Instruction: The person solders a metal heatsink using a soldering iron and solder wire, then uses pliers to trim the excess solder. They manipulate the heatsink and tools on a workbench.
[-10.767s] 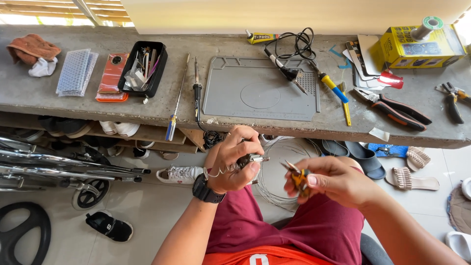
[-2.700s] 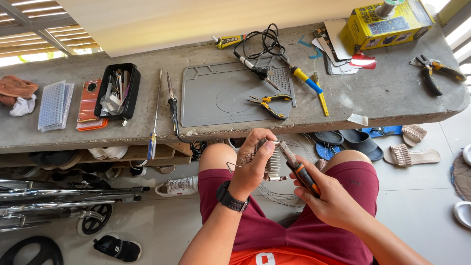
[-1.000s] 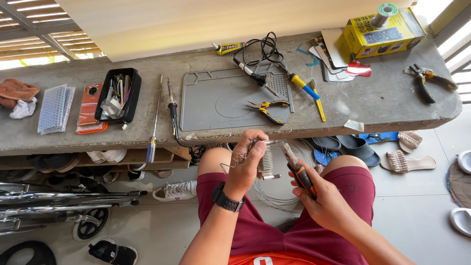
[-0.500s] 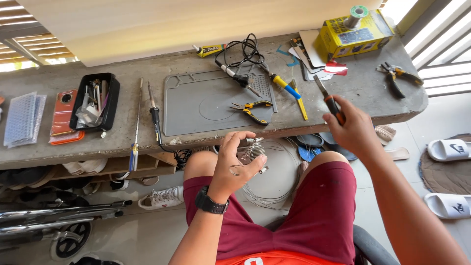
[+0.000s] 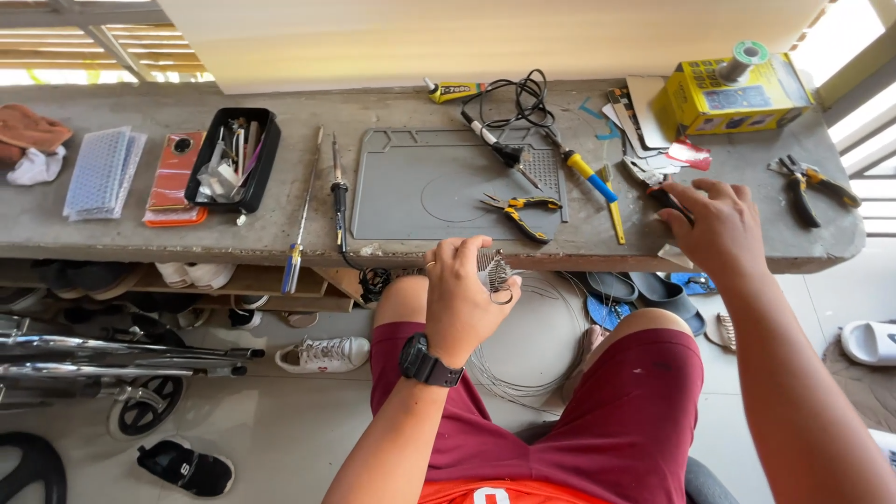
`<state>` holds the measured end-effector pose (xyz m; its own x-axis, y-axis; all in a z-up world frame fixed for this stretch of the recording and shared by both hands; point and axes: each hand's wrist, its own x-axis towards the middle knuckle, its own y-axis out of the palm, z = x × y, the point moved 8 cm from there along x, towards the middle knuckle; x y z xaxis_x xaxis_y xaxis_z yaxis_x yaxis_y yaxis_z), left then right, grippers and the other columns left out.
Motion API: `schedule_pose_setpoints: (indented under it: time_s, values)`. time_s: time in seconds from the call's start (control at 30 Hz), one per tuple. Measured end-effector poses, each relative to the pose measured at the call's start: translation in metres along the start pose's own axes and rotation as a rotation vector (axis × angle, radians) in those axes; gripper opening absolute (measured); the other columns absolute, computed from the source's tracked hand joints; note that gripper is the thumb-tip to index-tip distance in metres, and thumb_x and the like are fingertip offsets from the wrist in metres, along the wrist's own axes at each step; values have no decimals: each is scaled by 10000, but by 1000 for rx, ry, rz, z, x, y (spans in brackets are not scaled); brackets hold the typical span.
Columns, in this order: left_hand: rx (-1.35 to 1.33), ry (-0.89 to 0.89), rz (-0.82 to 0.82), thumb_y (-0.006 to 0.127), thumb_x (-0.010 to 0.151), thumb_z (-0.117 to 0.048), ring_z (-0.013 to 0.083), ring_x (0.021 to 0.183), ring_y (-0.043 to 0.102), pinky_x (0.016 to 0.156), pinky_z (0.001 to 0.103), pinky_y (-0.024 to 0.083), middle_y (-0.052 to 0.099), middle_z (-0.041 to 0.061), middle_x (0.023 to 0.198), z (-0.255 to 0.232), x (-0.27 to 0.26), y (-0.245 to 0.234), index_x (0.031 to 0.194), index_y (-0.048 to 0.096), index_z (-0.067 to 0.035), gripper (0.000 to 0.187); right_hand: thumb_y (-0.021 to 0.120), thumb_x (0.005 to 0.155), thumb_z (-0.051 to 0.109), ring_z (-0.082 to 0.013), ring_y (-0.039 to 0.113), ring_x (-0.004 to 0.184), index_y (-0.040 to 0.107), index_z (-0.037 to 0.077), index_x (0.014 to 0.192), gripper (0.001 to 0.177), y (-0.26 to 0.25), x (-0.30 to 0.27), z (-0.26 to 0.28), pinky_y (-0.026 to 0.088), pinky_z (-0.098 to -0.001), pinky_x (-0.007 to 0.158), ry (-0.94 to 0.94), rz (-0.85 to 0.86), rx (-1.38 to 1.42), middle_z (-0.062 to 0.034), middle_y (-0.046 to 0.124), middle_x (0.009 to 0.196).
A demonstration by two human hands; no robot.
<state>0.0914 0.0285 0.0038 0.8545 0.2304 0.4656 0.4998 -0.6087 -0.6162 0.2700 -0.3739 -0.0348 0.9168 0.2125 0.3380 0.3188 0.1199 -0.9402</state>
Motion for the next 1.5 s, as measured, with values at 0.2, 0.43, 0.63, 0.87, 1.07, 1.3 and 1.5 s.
schedule_pose_setpoints:
  time_s: [0.2,0.43,0.63,0.87,1.07,1.3,1.5]
  values:
    - [-147,-161,33,1027,730,-452,466,1304,669,1190,542,485,702,140,1279,11,7,2,1382,734,-142,779,740,967,-29,-383,805,1216,711,187,1650,717,-49,-58,171,620,-585,1067,-72,-11,1149,-207,778,1459]
    - [-358,-338,289,964,869,-447,442,1511,626,1292,481,466,673,198,1495,31,15,-6,1566,689,-172,798,747,1062,-29,-317,857,1081,661,122,1682,644,-23,-75,268,715,-542,996,31,285,1477,-245,815,1344]
    - [-565,-456,335,774,1032,-585,463,1562,605,1310,586,457,524,284,1721,17,12,-57,1758,484,-148,895,598,1150,-7,-311,834,970,631,-58,1609,463,-15,-74,264,752,-527,868,235,265,1860,-310,798,1270]
    - [-1302,-713,109,837,1016,-384,365,1172,798,868,459,736,620,275,1504,27,-32,-13,1729,512,-44,854,573,1139,-53,-284,826,954,636,-76,1582,448,-21,-79,284,764,-504,828,181,226,2004,-281,768,1345]
    - [-1341,-693,-127,931,949,-68,289,925,841,627,401,752,759,191,1207,32,-36,-13,1534,668,48,652,814,1072,98,-278,678,1313,707,101,1610,549,-91,-71,277,632,-501,1062,-7,104,1418,-181,706,1495]
    - [-1192,-549,-78,957,950,-109,230,1177,768,904,467,750,797,218,1289,17,-37,-19,1526,675,52,661,833,1087,-3,-134,744,988,832,-22,1347,261,-107,-74,266,729,-379,940,44,-183,1450,-155,816,1141]
    - [-1172,-548,-66,934,976,-101,223,1063,827,775,422,766,823,193,1230,22,-36,-13,1499,694,27,589,840,1054,-94,-133,768,950,854,11,1288,257,-127,-85,275,676,-311,858,30,-322,1261,-119,838,1079]
